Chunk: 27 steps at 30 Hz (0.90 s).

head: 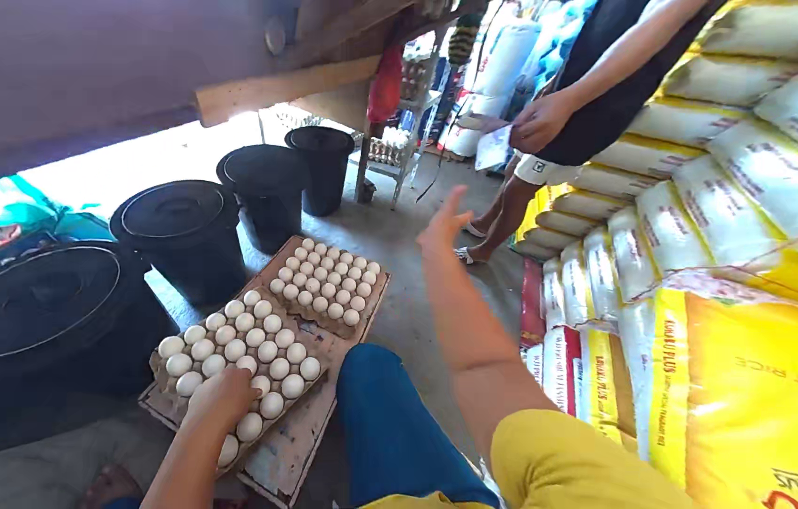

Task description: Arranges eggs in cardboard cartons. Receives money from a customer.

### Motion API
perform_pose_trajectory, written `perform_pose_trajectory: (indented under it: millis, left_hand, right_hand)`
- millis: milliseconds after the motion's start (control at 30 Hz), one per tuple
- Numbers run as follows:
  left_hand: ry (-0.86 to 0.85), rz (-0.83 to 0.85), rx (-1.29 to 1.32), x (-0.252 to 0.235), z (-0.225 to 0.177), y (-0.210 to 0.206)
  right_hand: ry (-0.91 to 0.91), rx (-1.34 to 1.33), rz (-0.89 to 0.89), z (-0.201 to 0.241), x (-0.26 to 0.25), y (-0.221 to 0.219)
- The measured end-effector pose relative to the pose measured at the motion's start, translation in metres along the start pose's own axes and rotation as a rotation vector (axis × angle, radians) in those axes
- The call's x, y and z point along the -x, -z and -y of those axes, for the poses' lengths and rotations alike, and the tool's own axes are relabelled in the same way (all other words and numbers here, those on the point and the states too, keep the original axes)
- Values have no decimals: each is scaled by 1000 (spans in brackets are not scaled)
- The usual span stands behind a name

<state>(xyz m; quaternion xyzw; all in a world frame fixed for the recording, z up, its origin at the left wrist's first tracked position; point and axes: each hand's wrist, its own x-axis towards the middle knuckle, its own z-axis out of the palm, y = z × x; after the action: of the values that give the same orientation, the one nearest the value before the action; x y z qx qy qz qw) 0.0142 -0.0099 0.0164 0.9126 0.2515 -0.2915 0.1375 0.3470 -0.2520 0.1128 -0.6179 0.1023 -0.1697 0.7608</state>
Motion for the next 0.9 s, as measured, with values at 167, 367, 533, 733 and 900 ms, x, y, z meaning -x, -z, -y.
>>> perform_pose_trajectory:
  millis: [167,367,533,733,900]
  left_hand:
    - [7,-7,-23,3,0,-10]
    - [50,-39,-8,22,-8,-32]
    - [46,-226,161,75,-6,-39]
    - [-37,-675,448,182,10,-64]
    - [5,-843,552,273,23,-84]
  right_hand:
    - [-22,-116,-4,101,-104,71]
    - [-199,-169,141,150,-128,65]
    - [-228,-277,55,134,-123,61]
    - [-29,-24,285,86,-85,79]
    - [-54,163,895,24,43,59]
